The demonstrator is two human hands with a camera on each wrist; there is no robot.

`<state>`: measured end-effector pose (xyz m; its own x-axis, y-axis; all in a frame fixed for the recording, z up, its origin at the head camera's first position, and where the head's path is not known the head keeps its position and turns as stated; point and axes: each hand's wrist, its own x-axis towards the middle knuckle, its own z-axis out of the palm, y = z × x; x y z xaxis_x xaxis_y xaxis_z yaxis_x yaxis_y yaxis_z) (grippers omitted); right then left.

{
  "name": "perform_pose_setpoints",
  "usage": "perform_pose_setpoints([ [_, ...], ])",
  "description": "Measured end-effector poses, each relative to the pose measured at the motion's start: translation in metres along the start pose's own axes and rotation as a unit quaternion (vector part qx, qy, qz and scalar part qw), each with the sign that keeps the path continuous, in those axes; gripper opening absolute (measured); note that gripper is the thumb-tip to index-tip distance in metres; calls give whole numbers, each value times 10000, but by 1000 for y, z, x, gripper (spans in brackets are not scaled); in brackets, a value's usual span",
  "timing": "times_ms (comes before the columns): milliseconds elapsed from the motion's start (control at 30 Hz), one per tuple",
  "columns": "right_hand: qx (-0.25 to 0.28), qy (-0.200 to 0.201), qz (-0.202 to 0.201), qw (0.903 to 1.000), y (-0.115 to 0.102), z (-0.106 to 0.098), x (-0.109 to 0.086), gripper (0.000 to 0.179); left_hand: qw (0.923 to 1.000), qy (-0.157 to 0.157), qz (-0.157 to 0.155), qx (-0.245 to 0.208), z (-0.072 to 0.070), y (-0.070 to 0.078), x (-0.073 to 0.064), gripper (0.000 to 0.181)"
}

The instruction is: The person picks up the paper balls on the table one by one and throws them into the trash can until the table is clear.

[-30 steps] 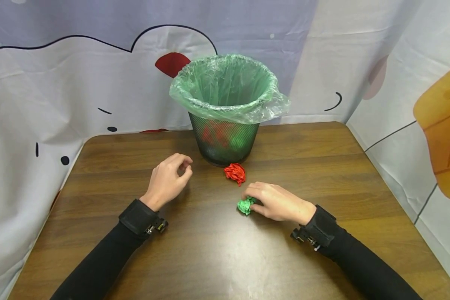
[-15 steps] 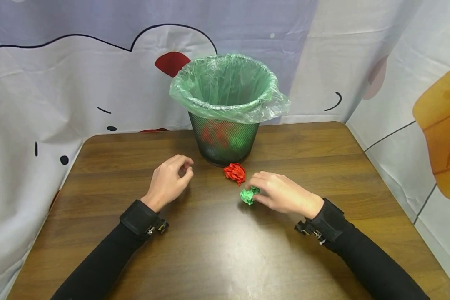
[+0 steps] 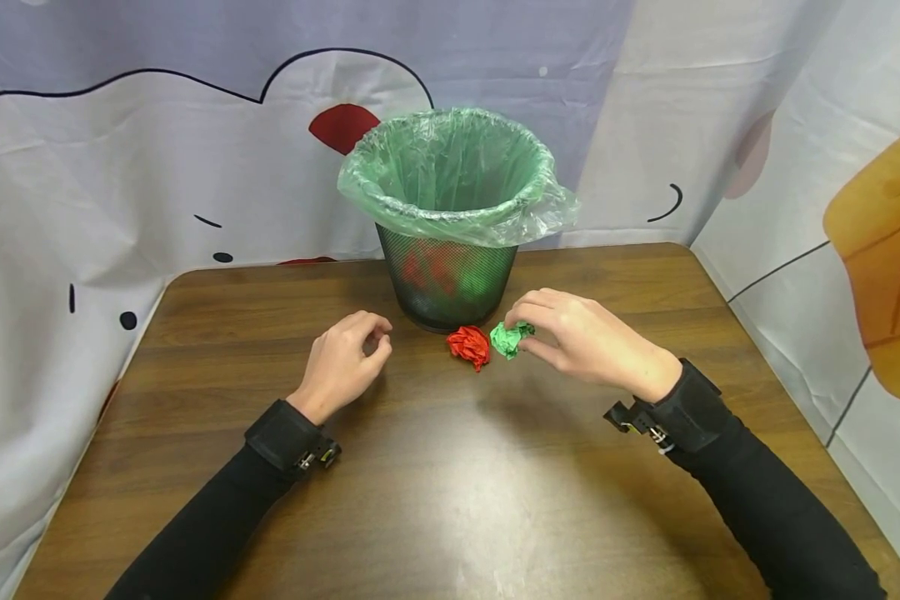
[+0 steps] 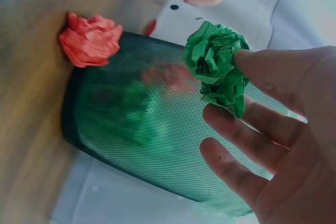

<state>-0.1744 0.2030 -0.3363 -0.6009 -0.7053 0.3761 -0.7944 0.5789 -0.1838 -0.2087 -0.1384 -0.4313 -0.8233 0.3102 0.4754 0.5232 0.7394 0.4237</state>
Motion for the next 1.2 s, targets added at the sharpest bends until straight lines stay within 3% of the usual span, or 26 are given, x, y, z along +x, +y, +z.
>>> perform_pose_setpoints([
  [600,-408,680,-769,9939,-5,-61,40,20,10000,-82,29,22,6,2,1,14],
  [1200,-633,976,-608,9914,-13,-111,76,19,9999,-131,0,-26,7,1,-5,12],
])
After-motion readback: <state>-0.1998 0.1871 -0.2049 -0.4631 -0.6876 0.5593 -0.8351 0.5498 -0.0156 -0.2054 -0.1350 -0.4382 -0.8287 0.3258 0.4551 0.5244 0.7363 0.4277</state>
